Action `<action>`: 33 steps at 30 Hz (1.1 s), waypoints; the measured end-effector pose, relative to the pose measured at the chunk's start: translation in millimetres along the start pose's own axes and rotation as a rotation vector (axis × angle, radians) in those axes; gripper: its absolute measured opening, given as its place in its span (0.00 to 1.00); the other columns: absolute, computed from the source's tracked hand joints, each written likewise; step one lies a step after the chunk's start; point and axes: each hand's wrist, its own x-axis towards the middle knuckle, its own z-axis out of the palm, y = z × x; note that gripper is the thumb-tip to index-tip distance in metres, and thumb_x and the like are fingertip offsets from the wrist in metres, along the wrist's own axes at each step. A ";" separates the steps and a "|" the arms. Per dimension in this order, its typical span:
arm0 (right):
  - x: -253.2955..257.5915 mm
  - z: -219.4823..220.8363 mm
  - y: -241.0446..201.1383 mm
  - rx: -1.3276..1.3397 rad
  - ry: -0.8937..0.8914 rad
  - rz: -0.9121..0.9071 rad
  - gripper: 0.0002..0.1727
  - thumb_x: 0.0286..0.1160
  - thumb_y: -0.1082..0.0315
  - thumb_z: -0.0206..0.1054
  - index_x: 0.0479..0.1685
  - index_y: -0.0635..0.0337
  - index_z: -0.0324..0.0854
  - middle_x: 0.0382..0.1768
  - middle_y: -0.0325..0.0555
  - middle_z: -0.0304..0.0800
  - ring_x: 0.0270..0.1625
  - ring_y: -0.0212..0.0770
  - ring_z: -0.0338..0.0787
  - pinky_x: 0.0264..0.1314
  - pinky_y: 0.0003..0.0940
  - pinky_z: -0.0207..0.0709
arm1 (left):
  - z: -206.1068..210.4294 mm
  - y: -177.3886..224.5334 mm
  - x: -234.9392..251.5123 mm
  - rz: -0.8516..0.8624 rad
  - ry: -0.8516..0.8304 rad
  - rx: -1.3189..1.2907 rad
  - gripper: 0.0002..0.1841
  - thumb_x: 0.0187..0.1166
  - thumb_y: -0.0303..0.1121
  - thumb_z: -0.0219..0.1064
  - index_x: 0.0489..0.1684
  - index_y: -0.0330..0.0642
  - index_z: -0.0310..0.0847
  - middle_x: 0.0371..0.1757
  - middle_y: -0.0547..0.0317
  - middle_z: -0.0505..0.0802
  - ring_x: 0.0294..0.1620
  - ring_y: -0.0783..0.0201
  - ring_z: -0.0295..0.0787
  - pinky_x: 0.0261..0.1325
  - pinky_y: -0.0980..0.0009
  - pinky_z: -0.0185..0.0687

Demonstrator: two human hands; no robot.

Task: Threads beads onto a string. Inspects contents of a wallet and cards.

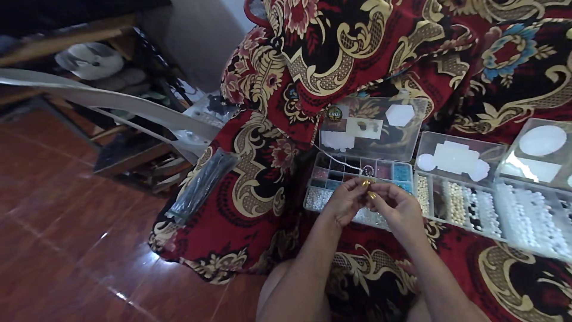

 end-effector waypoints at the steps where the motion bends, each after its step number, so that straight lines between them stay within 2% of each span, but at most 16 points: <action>1: 0.2 0.3 0.2 -0.003 0.005 -0.002 0.10 0.71 0.71 0.69 0.47 0.65 0.88 0.32 0.38 0.95 0.29 0.26 0.93 0.35 0.21 0.89 | 0.2 0.3 -0.3 0.000 -0.005 -0.003 0.10 0.90 0.24 0.51 0.50 0.39 0.80 0.37 0.63 0.92 0.36 0.70 0.90 0.46 0.72 0.88; 7: -0.2 1.6 1.0 -0.002 0.037 -0.033 0.07 0.75 0.71 0.67 0.42 0.64 0.88 0.28 0.35 0.93 0.27 0.25 0.92 0.33 0.20 0.89 | 1.1 1.2 -1.5 -0.002 -0.025 -0.022 0.11 0.90 0.23 0.51 0.47 0.39 0.81 0.36 0.63 0.92 0.36 0.71 0.90 0.47 0.73 0.87; 15: -0.2 1.8 2.7 -0.005 0.040 -0.046 0.09 0.66 0.70 0.73 0.43 0.63 0.88 0.29 0.35 0.93 0.27 0.23 0.91 0.33 0.19 0.87 | -0.3 0.5 -0.7 0.005 -0.033 -0.007 0.11 0.90 0.23 0.51 0.47 0.39 0.81 0.38 0.63 0.92 0.38 0.70 0.91 0.49 0.72 0.88; 20: 0.3 1.7 2.2 -0.017 0.047 -0.055 0.06 0.72 0.70 0.69 0.41 0.62 0.88 0.27 0.34 0.92 0.26 0.23 0.91 0.32 0.19 0.88 | 0.7 1.5 -1.1 0.003 -0.037 -0.002 0.11 0.90 0.23 0.50 0.48 0.38 0.81 0.38 0.62 0.92 0.37 0.70 0.90 0.49 0.72 0.88; 33: -0.8 0.8 0.9 0.000 0.061 -0.043 0.06 0.76 0.71 0.66 0.40 0.63 0.88 0.25 0.33 0.92 0.24 0.23 0.90 0.30 0.18 0.87 | 2.3 1.4 -2.2 0.047 -0.050 0.032 0.11 0.88 0.21 0.52 0.42 0.39 0.82 0.38 0.64 0.92 0.39 0.71 0.91 0.50 0.72 0.88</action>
